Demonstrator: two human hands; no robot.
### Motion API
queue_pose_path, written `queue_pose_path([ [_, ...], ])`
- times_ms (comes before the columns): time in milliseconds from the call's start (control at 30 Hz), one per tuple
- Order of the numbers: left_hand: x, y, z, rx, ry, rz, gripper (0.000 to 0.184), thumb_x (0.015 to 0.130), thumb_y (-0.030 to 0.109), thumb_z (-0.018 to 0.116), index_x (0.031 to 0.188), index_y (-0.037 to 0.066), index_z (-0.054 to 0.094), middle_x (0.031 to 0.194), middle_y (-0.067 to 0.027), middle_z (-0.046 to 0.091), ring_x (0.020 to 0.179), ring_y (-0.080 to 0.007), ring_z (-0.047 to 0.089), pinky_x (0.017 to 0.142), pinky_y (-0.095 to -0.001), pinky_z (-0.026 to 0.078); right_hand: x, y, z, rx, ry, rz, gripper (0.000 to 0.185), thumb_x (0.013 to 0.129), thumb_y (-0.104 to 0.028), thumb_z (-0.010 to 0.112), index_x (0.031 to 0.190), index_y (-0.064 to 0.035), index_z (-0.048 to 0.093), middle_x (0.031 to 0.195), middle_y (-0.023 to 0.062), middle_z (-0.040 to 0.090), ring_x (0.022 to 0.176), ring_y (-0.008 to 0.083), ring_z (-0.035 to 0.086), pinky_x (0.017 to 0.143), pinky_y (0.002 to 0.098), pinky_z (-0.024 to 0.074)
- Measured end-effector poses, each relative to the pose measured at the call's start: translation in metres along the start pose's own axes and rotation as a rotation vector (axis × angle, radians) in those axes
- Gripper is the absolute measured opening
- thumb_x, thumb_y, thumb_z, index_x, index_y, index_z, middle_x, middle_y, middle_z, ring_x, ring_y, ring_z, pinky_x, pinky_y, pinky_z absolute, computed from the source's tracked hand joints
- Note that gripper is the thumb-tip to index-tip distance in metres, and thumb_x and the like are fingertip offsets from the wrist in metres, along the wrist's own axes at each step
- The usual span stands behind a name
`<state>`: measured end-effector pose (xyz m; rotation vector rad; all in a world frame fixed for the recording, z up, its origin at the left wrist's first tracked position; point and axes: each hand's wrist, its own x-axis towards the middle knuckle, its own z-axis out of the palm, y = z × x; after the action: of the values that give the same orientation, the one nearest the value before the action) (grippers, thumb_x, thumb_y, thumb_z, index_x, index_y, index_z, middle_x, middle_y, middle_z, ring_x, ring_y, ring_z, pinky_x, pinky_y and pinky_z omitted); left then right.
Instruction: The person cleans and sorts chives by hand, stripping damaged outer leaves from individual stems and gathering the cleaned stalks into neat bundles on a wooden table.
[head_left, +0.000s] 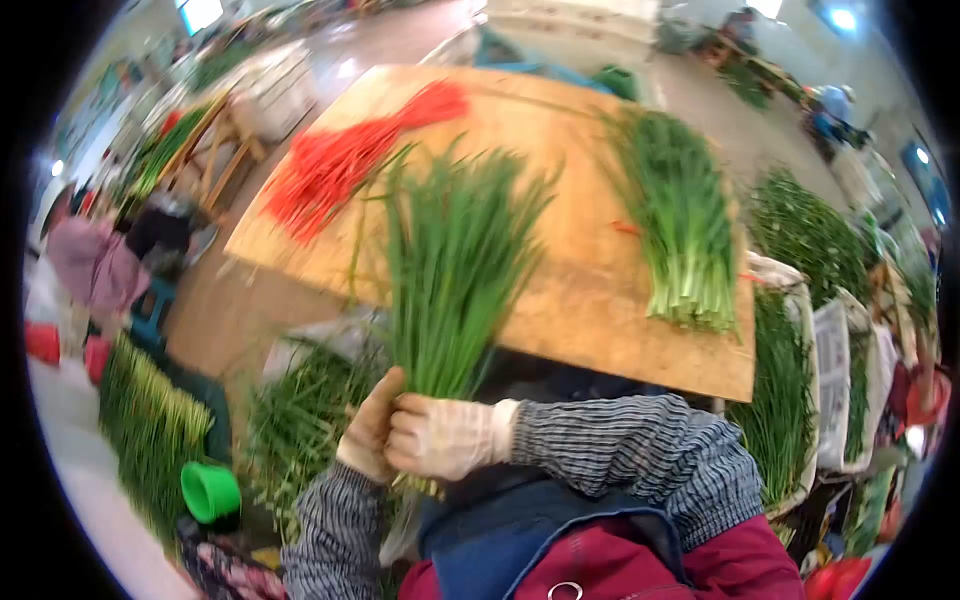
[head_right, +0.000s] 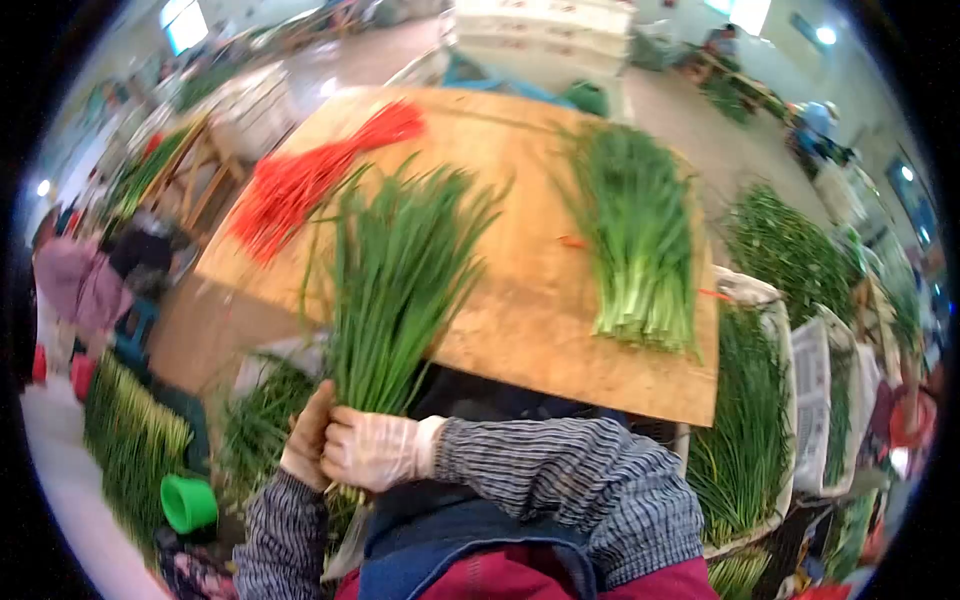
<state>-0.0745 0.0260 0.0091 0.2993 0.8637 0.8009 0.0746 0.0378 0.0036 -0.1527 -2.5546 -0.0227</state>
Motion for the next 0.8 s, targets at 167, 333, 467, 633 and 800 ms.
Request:
queue_pose_path([
  [167, 0.033, 0.002, -0.039, -0.377, -0.529, -0.394, 0.028, 0.087, 0.03, 0.052, 0.098, 0.005, 0.059, 0.087, -0.008, 0.062, 0.08, -0.0182, 0.06, 0.072, -0.0355, 0.051, -0.002, -0.003, 0.0, -0.067, 0.003, 0.063, 0.034, 0.067, -0.022, 0.049, 0.092, -0.0002, 0.057, 0.079, 0.0062, 0.054, 0.079, 0.0207, 0.052, 0.077, 0.0351, 0.043],
  [333, 0.024, 0.004, -0.011, -0.27, -0.41, -0.191, 0.032, 0.081, 0.018, 0.059, 0.107, -0.001, 0.056, 0.094, -0.0111, 0.062, 0.087, -0.0211, 0.06, 0.08, -0.0354, 0.05, -0.012, -0.027, -0.054, -0.012, -0.02, 0.385, 0.046, 0.073, -0.021, 0.054, 0.118, -0.0081, 0.05, 0.121, 0.0088, 0.047, 0.115, 0.0262, 0.042, 0.102, 0.0489, 0.0253],
  [467, 0.026, 0.0, 0.0, -0.043, -0.097, -0.076, 0.035, 0.075, 0.017, 0.063, 0.103, -0.003, 0.057, 0.092, -0.0155, 0.064, 0.077, -0.0242, 0.064, 0.071, -0.0349, 0.054, -0.063, -0.04, -0.08, 0.431, 0.485, 1.216, 0.054, 0.073, -0.017, 0.067, 0.119, 0.0023, 0.046, 0.11, 0.0163, 0.055, 0.101, 0.0246, 0.054, 0.09, 0.0364, 0.0416],
  [633, 0.024, 0.0, 0.005, 0.091, -0.101, -0.031, 0.037, 0.071, 0.008, 0.066, 0.105, -0.003, 0.056, 0.094, -0.0142, 0.063, 0.079, -0.0233, 0.064, 0.073, -0.0347, 0.053, -0.088, -0.023, -0.045, 1.299, 0.636, 1.694, 0.048, 0.084, -0.022, 0.057, 0.118, 0.0088, 0.042, 0.109, 0.0168, 0.055, 0.1, 0.0249, 0.055, 0.083, 0.0355, 0.0467],
  [800, -0.001, 0.004, 0.001, 0.518, -0.156, -0.029, 0.053, 0.066, 0.006, 0.07, 0.115, -0.003, 0.051, 0.105, -0.0109, 0.06, 0.093, -0.0199, 0.058, 0.086, -0.0308, 0.044, -0.051, 0.01, 0.001, 1.77, 1.19, 1.239, 0.044, 0.079, -0.021, 0.064, 0.115, 0.0003, 0.049, 0.108, 0.0088, 0.056, 0.099, 0.0202, 0.053, 0.089, 0.0354, 0.0418],
])
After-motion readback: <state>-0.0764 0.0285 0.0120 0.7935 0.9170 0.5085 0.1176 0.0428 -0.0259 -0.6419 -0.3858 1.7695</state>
